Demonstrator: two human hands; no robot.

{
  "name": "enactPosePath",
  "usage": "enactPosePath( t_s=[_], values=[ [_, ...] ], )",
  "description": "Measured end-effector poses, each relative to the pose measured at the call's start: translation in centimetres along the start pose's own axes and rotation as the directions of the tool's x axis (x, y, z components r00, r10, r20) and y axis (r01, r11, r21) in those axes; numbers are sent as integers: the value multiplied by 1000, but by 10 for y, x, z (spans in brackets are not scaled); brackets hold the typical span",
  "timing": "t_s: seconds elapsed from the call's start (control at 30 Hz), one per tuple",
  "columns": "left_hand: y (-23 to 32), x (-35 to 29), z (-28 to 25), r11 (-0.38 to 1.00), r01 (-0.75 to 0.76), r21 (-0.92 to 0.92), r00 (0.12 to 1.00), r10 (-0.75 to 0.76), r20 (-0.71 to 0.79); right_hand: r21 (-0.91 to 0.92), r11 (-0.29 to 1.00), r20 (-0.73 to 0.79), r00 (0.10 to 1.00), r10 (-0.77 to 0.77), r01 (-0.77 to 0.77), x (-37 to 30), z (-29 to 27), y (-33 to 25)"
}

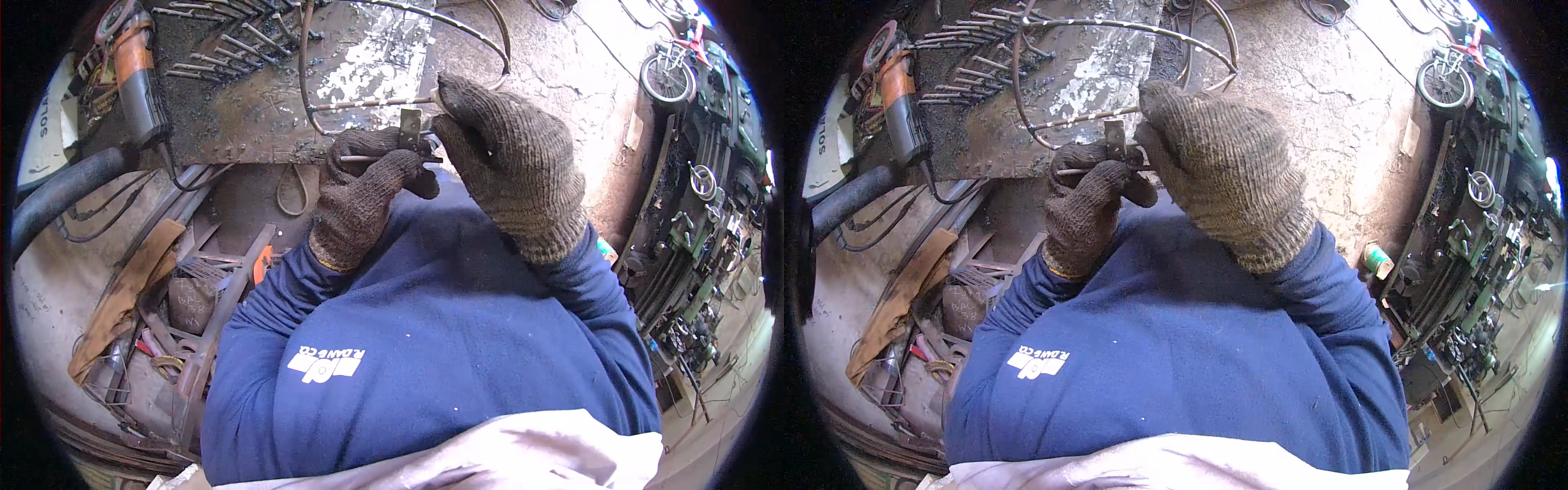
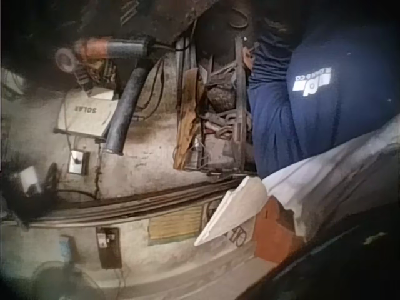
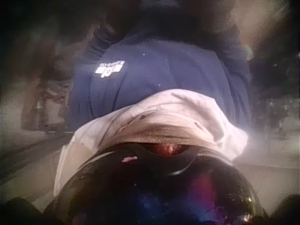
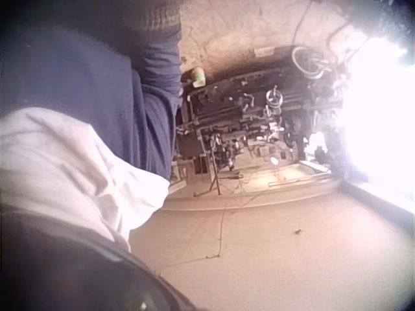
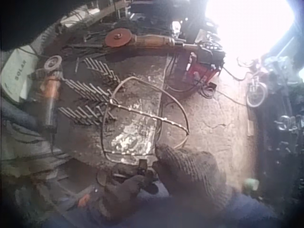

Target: The person welds a metal wire structure on a workbench, then handles a large metal pipe and marks it using a piece of chalk.

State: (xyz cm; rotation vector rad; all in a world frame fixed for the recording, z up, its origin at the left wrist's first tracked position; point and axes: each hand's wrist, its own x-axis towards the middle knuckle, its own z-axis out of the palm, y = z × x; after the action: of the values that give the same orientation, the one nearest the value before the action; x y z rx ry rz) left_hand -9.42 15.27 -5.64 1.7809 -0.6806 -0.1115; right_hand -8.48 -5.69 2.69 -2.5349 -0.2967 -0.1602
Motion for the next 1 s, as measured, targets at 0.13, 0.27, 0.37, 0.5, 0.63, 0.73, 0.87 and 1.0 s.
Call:
enactPosePath(
  t_s=[0.13, 0.27, 0.37, 0.5, 0.63, 0.73, 0.87, 1.0],
  values=[
    [1, 0, 7, 928, 151, -341, 982, -182, -60, -37, 999, 44, 999, 22, -20, -5, -1, -3],
    [15, 5, 7, 520, 426, -741, 825, -560, 81, 23, 997, 43, 997, 68, -69, -11, -7, -5],
    [25, 15, 5, 640, 426, -639, 855, -516, 54, 52, 991, 15, 993, 121, -121, -12, -11, -2],
    [32, 24, 12, 570, 452, -686, 815, -577, 58, 116, 980, -43, 985, 169, -163, -19, -10, 9],
    [32, 32, 14, 515, 548, -659, 759, -637, 133, 143, 970, -42, 978, 203, -195, -26, -9, 16],
    [36, 36, 15, 448, 576, -684, 710, -689, 146, 156, 967, -31, 977, 210, -203, -27, -7, 20],
    [40, 35, 19, 429, 556, -712, 691, -715, 110, 167, 963, -10, 976, 217, -213, -26, -7, 20],
    [34, 33, 23, 531, 537, -656, 746, -661, 76, 164, 973, -32, 985, 168, -161, -26, -5, 25]
  ],
)
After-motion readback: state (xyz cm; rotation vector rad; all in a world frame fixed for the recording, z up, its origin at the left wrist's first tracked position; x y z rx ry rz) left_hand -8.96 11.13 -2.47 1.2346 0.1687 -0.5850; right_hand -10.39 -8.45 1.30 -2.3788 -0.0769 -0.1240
